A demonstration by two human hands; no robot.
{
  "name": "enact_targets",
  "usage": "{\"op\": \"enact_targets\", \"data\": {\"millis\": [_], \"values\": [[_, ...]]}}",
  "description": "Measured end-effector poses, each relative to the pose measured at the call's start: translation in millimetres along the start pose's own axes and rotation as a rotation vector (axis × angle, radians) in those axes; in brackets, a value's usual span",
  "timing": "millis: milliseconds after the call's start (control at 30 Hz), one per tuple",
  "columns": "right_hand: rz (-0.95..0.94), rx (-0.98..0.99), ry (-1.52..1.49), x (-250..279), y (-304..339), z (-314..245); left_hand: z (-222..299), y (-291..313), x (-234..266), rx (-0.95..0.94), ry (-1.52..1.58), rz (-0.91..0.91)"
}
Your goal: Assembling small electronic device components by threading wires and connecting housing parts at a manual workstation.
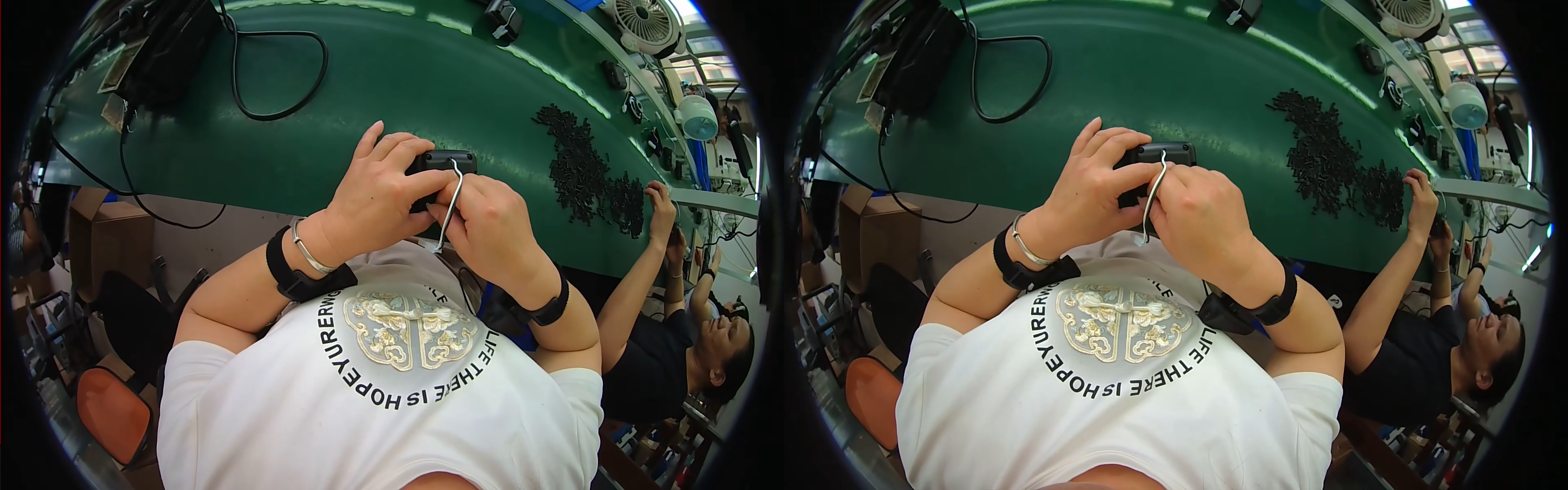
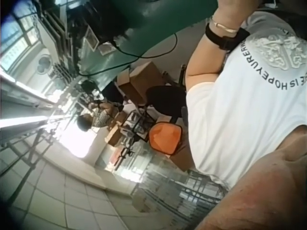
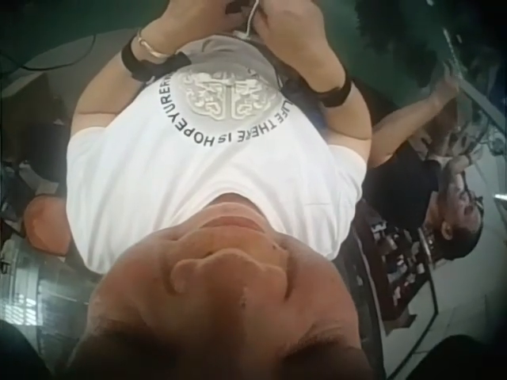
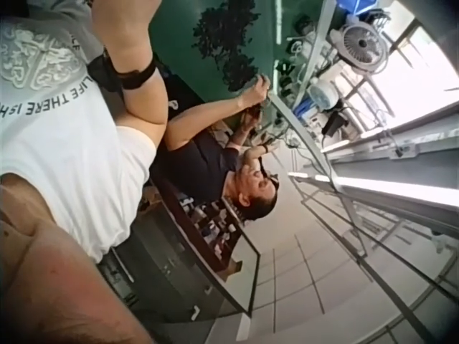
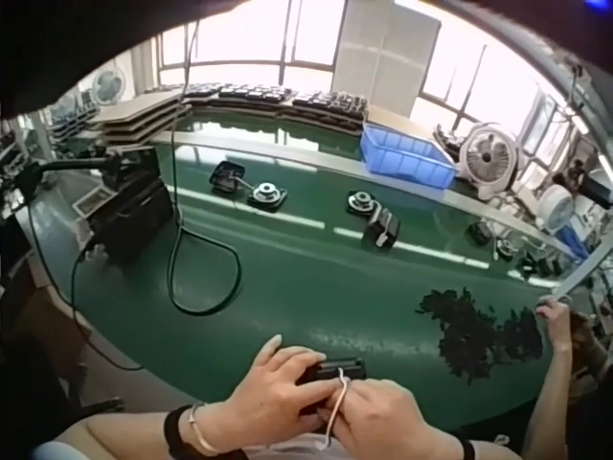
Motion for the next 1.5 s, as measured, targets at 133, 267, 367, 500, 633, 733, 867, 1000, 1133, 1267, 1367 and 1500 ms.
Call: {"op": "enact_targets", "data": {"millis": [133, 267, 367, 500, 633, 733, 867, 1000, 1133, 1267, 1367, 1500], "values": [[0.046, 0.031, 0.101, -1.2, 1.0, 0.2, -0.4, -0.1, 1.3, 0.005, -0.016, -0.021], [0.115, 0.115, 0.078, 2.0, 3.1, 11.6, 2.1, -3.4, 4.0, -0.006, -0.055, -0.043], [0.082, 0.142, 0.002, 16.0, 11.8, 32.6, 5.7, -0.5, 10.3, -0.017, -0.096, -0.048], [0.11, -0.192, -0.274, 33.2, 2.3, 55.4, 1.5, -2.4, 16.0, -0.025, -0.122, -0.091], [0.336, -0.364, -0.791, 32.6, -23.6, 93.4, -11.1, -14.9, 28.0, -0.048, -0.034, -0.152], [0.498, -0.358, -0.992, 18.8, -23.2, 115.4, -22.6, -38.2, 43.9, -0.031, 0.109, -0.237], [0.522, -0.36, -1.086, 10.8, -24.3, 116.1, -48.6, -99.6, 71.4, -0.063, 0.107, -0.101], [0.446, -0.372, -1.013, 11.6, -24.7, 106.1, -81.5, -190.6, 83.5, -0.045, 0.029, 0.071], [0.367, -0.367, -0.965, 13.1, -26.1, 107.7, -112.9, -265.9, 68.2, 0.049, -0.113, 0.026], [0.325, -0.372, -0.982, 13.3, -28.5, 102.5, -140.7, -304.0, 47.5, 0.114, -0.156, -0.071], [0.289, -0.364, -0.983, 11.4, -29.2, 101.3, -164.5, -314.6, 32.8, 0.078, -0.177, -0.061], [0.249, -0.358, -0.939, 9.4, -27.8, 102.2, -156.1, -316.3, 31.1, 0.111, -0.147, -0.141]]}}
Point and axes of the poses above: each hand's wrist, its own y-axis away from the middle knuckle, its own x-axis out of the back of the hand, z = x × y, the point moved 1 cm from there along -y, towards the middle knuckle, and after that the axes turned 14 degrees about x, right-handed, at the moved point
